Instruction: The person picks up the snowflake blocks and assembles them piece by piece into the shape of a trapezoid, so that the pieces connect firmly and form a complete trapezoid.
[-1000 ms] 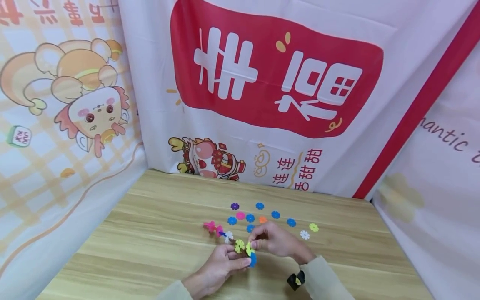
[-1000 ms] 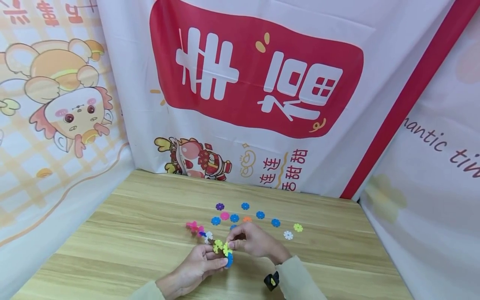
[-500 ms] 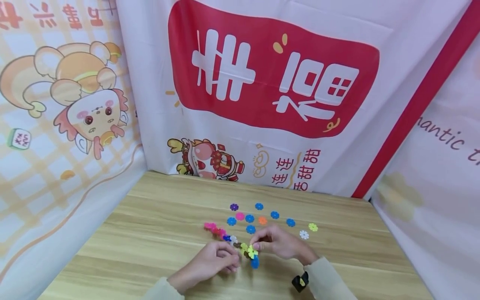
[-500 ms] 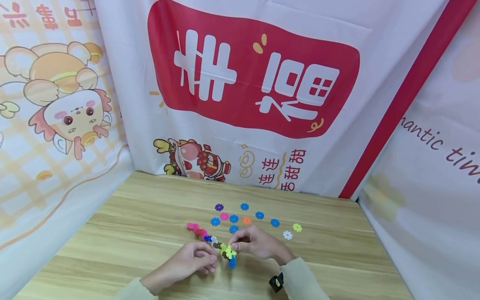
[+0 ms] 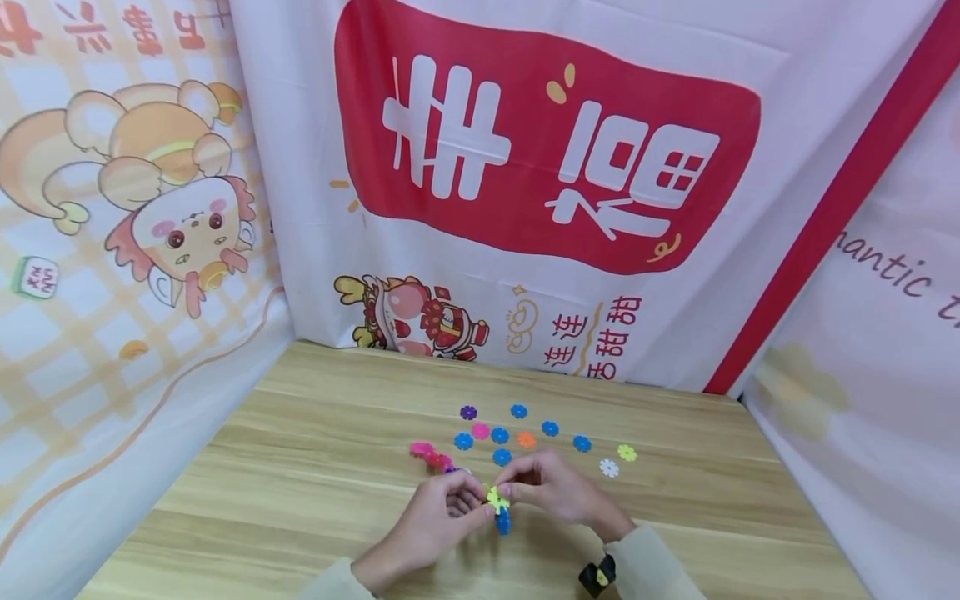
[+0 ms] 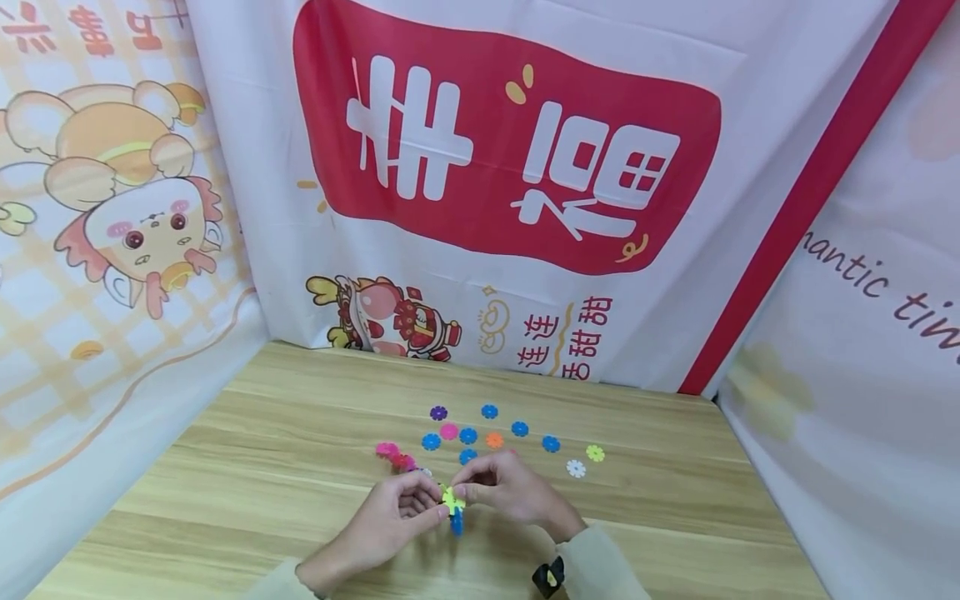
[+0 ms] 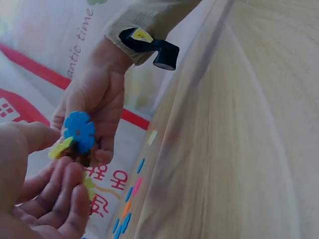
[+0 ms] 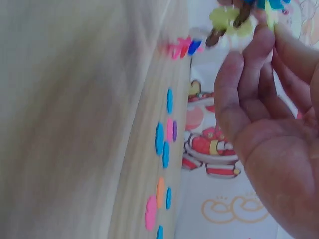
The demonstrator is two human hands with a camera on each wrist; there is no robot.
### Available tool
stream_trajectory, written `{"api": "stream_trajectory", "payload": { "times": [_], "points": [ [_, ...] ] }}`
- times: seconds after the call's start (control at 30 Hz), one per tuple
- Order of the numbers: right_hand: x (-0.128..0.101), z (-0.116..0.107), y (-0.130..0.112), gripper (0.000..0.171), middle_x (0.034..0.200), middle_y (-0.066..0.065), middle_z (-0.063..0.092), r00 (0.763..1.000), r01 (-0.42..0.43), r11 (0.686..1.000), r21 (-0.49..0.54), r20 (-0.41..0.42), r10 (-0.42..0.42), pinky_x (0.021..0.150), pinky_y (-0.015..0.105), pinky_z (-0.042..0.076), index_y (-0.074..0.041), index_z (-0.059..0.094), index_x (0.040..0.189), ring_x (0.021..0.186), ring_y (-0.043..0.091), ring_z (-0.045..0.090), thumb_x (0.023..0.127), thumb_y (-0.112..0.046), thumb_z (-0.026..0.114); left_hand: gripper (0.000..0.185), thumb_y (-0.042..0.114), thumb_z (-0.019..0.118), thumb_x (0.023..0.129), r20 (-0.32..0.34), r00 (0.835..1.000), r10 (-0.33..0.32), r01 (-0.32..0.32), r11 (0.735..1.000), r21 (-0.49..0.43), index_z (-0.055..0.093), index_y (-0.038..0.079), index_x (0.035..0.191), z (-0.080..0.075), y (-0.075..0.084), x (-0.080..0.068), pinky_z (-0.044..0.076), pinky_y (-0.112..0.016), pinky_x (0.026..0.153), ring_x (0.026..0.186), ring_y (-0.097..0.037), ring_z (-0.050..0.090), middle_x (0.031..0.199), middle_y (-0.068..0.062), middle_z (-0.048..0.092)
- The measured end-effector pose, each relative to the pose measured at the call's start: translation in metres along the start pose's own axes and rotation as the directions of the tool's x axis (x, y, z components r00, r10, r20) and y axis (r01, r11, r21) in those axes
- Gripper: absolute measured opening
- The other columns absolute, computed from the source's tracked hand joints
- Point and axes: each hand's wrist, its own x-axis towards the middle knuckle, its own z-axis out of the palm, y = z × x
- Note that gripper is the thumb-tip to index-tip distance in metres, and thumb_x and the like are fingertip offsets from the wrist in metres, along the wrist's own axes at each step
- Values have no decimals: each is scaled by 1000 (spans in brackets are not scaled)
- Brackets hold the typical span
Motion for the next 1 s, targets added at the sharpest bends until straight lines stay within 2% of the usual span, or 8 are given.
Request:
{"api": "stream_trajectory", "payload": {
  "times": [0.13, 0.33, 0.43, 0.5, 0.6, 0.67, 0.8, 1.0],
  "points": [
    [-1, 8, -10, 15, 99, 9, 79, 999, 40, 999, 32, -28, -39, 78, 40, 65, -12, 79, 107, 82, 5, 69, 102, -23, 70, 18, 28, 82, 93, -81, 996, 43, -41, 999, 28, 71, 16, 99, 2, 8, -5, 59, -24, 72, 78, -7, 65, 90, 2, 70],
    [-10, 15, -45, 13, 93, 10, 78, 989, 70, 997, 29, -130, -65, 74, 34, 65, -10, 79, 103, 79, 4, 69, 102, -20, 71, 21, 30, 85, 91, -130, 976, 177, -175, 984, 27, 70, 21, 102, -4, 30, -8, 60, -27, 77, 81, -8, 65, 94, 4, 69],
    [-17, 22, -66, 13, 88, 9, 77, 977, 48, 998, 31, -211, -41, 70, 29, 64, -10, 79, 100, 75, 5, 70, 101, -21, 73, 28, 29, 89, 87, -121, 953, 279, -273, 960, 64, 69, 24, 106, -8, 38, -12, 61, -27, 80, 85, -7, 65, 100, 6, 71],
    [-22, 28, -78, 14, 85, 8, 77, 964, 15, 999, 29, -267, -7, 67, 28, 64, -10, 78, 97, 72, 5, 71, 100, -23, 75, 33, 31, 91, 84, -110, 929, 352, -340, 933, 117, 68, 26, 108, -9, 42, -14, 61, -27, 80, 86, -5, 64, 101, 9, 70],
    [-27, 38, -89, 16, 81, 5, 77, 934, -54, 998, 20, -353, 57, 62, 25, 62, -10, 78, 91, 66, 5, 70, 97, -25, 78, 38, 33, 93, 82, -88, 902, 423, -402, 896, 191, 69, 27, 110, -11, 44, -16, 61, -25, 79, 87, -4, 64, 102, 13, 70],
    [-28, 43, -92, 17, 78, 3, 77, 910, -100, 995, 14, -402, 97, 59, 24, 61, -11, 78, 88, 63, 5, 69, 95, -26, 80, 37, 34, 92, 83, -77, 891, 447, -421, 879, 226, 70, 26, 111, -11, 43, -15, 62, -25, 79, 88, -3, 64, 102, 14, 69],
    [-26, 50, -86, 18, 73, 0, 76, 880, -154, 988, -11, -457, 131, 55, 23, 58, -12, 78, 84, 59, 5, 68, 94, -26, 82, 31, 34, 88, 88, -64, 906, 418, -396, 891, 222, 72, 23, 112, -10, 34, -9, 63, -26, 81, 90, -4, 66, 106, 13, 69],
    [-21, 45, -65, 19, 78, 3, 77, 885, -208, 978, 19, -422, 196, 55, 22, 56, -8, 79, 91, 64, 16, 72, 95, -26, 80, 30, 23, 89, 87, -77, 942, 327, -313, 938, 146, 74, 20, 113, -10, 11, 0, 65, -28, 86, 92, -7, 70, 108, 8, 70]
  ]
}}
